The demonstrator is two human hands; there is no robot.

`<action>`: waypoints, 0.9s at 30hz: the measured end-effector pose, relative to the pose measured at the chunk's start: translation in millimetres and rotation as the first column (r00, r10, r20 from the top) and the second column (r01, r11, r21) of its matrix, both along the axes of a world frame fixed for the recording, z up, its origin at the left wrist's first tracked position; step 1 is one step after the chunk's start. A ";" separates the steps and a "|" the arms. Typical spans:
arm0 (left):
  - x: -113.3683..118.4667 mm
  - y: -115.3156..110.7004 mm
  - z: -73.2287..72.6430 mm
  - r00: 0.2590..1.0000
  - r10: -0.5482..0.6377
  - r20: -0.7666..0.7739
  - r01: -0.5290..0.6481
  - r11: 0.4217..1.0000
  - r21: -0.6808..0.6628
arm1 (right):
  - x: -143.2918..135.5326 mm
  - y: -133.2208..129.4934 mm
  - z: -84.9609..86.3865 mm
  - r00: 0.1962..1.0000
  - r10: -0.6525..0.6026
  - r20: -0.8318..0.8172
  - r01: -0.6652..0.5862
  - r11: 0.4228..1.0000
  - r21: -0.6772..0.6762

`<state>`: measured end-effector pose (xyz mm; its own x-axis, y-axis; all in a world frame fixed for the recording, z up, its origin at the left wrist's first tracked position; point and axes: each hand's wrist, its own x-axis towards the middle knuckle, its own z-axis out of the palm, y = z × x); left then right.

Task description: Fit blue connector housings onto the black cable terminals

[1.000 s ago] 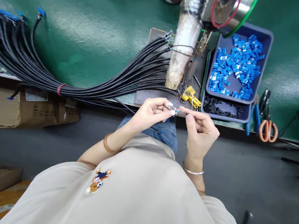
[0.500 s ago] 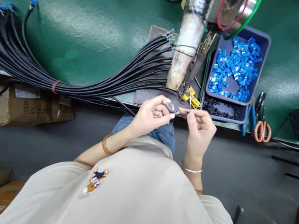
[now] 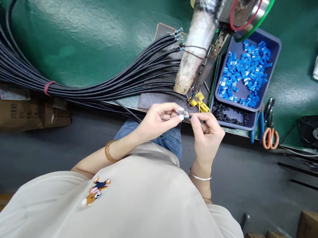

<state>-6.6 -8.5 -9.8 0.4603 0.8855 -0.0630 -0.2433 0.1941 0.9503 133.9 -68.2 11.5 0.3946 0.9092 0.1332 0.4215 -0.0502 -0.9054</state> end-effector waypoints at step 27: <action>-2.3 -4.3 -11.4 0.999 -0.039 -0.036 0.043 0.991 0.126 | 0.2 0.5 -3.1 0.998 -0.006 0.057 0.006 1.000 -0.012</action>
